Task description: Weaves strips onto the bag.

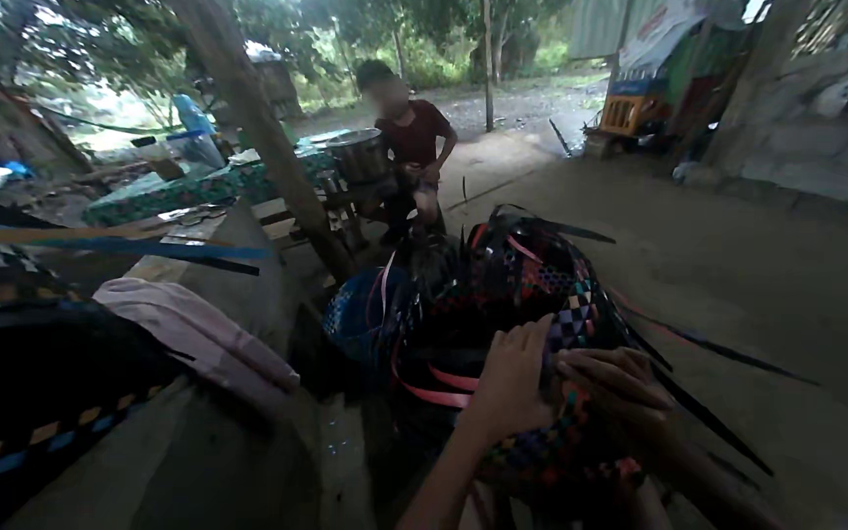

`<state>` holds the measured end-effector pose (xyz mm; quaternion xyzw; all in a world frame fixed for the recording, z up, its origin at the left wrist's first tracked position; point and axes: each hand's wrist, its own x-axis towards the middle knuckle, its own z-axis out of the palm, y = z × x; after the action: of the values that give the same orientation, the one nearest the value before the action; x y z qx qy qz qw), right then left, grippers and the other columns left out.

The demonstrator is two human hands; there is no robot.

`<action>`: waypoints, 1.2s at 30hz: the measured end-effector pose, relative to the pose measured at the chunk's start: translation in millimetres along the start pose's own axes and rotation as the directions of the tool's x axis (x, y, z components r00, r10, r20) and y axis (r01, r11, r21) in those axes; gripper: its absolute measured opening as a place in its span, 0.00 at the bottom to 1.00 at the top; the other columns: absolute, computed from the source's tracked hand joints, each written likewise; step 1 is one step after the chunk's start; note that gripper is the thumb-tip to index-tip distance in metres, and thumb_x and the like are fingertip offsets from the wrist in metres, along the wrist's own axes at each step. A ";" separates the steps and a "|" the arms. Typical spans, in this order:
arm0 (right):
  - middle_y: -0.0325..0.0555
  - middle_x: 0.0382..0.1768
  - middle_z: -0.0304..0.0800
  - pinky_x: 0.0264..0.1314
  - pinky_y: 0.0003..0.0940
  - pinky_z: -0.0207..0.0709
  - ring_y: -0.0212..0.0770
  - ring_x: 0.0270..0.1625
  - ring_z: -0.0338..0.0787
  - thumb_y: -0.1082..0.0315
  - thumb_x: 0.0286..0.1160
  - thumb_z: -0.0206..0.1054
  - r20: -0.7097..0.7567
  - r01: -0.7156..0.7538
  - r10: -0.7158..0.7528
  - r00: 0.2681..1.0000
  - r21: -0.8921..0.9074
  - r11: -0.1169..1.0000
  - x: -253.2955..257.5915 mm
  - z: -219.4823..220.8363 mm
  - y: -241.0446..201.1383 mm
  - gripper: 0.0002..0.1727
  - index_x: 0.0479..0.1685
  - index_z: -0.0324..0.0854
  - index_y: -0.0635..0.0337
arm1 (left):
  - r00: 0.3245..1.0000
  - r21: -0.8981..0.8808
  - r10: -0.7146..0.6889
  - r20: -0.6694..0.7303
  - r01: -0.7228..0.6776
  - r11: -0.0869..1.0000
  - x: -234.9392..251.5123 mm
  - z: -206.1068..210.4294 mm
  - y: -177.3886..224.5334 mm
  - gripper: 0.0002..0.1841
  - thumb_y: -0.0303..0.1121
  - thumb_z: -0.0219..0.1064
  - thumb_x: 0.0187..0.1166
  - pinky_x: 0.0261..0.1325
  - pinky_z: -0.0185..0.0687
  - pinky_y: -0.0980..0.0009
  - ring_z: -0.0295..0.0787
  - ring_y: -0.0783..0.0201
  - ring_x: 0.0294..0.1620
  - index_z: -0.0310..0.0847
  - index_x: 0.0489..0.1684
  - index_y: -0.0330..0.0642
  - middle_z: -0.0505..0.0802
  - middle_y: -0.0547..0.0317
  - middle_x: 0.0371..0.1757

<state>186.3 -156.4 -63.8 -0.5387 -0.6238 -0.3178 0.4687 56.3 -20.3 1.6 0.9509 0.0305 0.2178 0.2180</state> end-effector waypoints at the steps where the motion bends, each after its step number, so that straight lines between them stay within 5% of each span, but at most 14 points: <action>1: 0.37 0.63 0.89 0.74 0.34 0.65 0.36 0.67 0.83 0.70 0.89 0.53 -0.007 -0.005 0.005 1.000 -0.056 0.998 1.4 1.9 -0.7 0.16 0.61 0.85 0.49 | 1.000 0.014 0.000 0.022 0.000 1.000 -0.3 0.0 0.5 0.46 0.33 0.79 0.62 0.72 0.70 0.37 0.80 0.35 0.73 0.63 0.84 0.25 0.83 0.30 0.72; 6: 0.48 0.56 0.79 0.70 0.25 0.71 0.39 0.63 0.79 0.68 0.82 0.61 0.028 -0.143 0.142 0.989 0.027 0.989 7.5 4.9 5.2 0.16 0.62 0.88 0.44 | 0.997 -0.006 -0.027 -0.074 0.027 1.000 -2.3 10.6 3.9 0.37 0.33 0.76 0.70 0.69 0.76 0.41 0.87 0.38 0.65 0.69 0.80 0.25 0.89 0.32 0.63; 11: 0.50 0.41 0.89 0.64 0.23 0.78 0.42 0.50 0.88 0.78 0.75 0.58 0.207 0.061 -0.078 0.975 0.087 0.994 23.2 -2.2 9.2 0.14 0.48 0.89 0.61 | 0.997 -0.049 -0.048 -0.053 0.045 0.998 -3.1 7.2 -1.7 0.38 0.31 0.77 0.69 0.73 0.74 0.40 0.85 0.35 0.69 0.68 0.81 0.24 0.87 0.30 0.67; 18: 0.51 0.33 0.87 0.52 0.30 0.84 0.46 0.41 0.90 0.81 0.70 0.61 0.406 0.166 -0.259 0.876 0.249 0.954 50.2 -12.7 13.7 0.08 0.38 0.84 0.63 | 0.999 -0.079 0.005 -0.050 -0.009 0.997 -3.4 11.4 -3.4 0.40 0.27 0.80 0.63 0.70 0.76 0.41 0.87 0.37 0.66 0.69 0.80 0.24 0.88 0.31 0.66; 21: 0.51 0.35 0.86 0.52 0.27 0.83 0.44 0.42 0.88 0.79 0.74 0.61 0.456 0.152 -0.303 0.837 0.337 0.929 53.6 -14.5 20.6 0.07 0.35 0.83 0.62 | 0.998 -0.079 0.029 -0.064 -0.034 0.996 -5.5 13.0 -1.5 0.40 0.25 0.80 0.60 0.68 0.77 0.40 0.88 0.38 0.63 0.70 0.79 0.24 0.89 0.33 0.63; 26: 0.56 0.40 0.89 0.48 0.29 0.86 0.45 0.42 0.91 0.83 0.67 0.63 0.507 -0.003 -0.165 0.846 0.314 0.949 56.2 -17.7 13.8 0.06 0.30 0.84 0.66 | 0.995 -0.034 0.053 -0.080 -0.056 0.998 -6.1 15.6 3.2 0.38 0.26 0.80 0.60 0.66 0.78 0.41 0.89 0.40 0.62 0.73 0.76 0.24 0.90 0.35 0.62; 31: 0.56 0.35 0.85 0.38 0.28 0.84 0.44 0.33 0.87 0.86 0.62 0.65 0.554 -0.038 -0.146 0.820 0.307 0.951 61.5 -26.9 8.0 0.08 0.37 0.84 0.68 | 0.996 -0.055 0.031 -0.089 -0.036 0.998 -8.4 15.7 1.9 0.40 0.26 0.82 0.59 0.67 0.77 0.41 0.89 0.39 0.63 0.72 0.77 0.25 0.90 0.34 0.62; 36: 0.55 0.44 0.90 0.53 0.33 0.87 0.48 0.47 0.93 0.84 0.68 0.64 0.535 0.097 -0.234 0.812 0.272 0.957 60.2 -21.4 4.7 0.07 0.33 0.85 0.65 | 0.998 -0.053 0.027 -0.058 -0.030 0.998 -7.7 14.3 8.0 0.41 0.24 0.82 0.55 0.71 0.75 0.40 0.87 0.39 0.67 0.73 0.77 0.24 0.88 0.34 0.67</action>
<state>197.3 -152.1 -0.8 -0.4930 -0.8114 -0.1102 0.2940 55.1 -34.4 -9.6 0.9384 0.0171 0.2486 0.2392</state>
